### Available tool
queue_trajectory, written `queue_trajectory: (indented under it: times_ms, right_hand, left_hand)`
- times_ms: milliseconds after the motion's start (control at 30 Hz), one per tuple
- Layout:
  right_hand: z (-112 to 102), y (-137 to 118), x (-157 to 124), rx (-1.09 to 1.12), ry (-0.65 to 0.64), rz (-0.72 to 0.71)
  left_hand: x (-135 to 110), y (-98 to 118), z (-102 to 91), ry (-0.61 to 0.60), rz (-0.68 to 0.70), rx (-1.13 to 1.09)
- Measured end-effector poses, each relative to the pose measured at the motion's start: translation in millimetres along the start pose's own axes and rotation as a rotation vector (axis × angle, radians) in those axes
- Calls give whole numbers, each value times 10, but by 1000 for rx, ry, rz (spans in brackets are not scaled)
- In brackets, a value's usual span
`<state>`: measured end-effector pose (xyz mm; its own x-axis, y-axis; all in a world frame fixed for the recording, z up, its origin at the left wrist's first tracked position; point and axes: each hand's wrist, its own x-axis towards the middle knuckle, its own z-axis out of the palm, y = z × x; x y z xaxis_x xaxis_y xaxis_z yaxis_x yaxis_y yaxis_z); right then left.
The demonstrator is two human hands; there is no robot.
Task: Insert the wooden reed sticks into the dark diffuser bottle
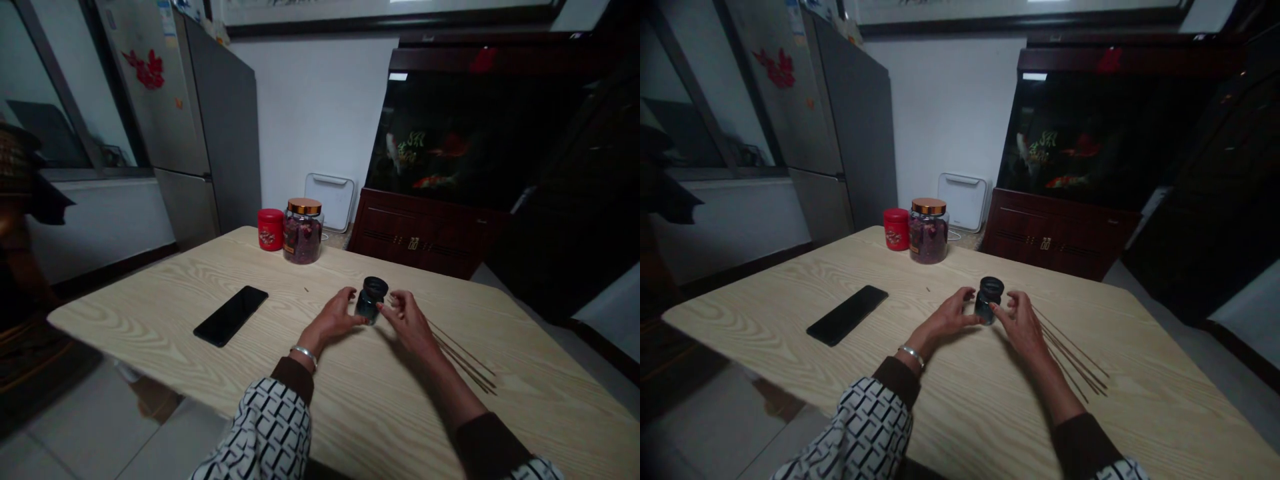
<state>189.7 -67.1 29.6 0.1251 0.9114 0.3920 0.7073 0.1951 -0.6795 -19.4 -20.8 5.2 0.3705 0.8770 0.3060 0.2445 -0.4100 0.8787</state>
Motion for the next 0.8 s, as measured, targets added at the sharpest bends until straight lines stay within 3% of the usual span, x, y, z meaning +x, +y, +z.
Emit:
queue_trajectory:
  times_ms: [133,267,400,533,600,667,800]
  right_hand:
    - [-275,-92,-61,175,-163,127]
    - [-729,-580,84,611,-381,234]
    - [-1220,-1137,262,897,-633,95]
    - [-1628,-1562,376,978,-737,-72]
    - [-1757,-1702,397,1000,-769,-112]
    - [-1794,-1751,387,1023,-798,-128]
    - [-1570,-1522,292,1085,-879,-123]
  left_hand:
    - [-148,299,-182,-34,-83,78]
    - [-94,932,-420,-213,-123,-396]
    - [56,1679,-695,-530,2,-748]
    - [157,2238,-898,-638,40,-848]
    - [177,2377,-945,-640,38,-902]
    - [170,2387,-940,-651,30,-946]
    - [69,2045,-779,-737,-2,-1010]
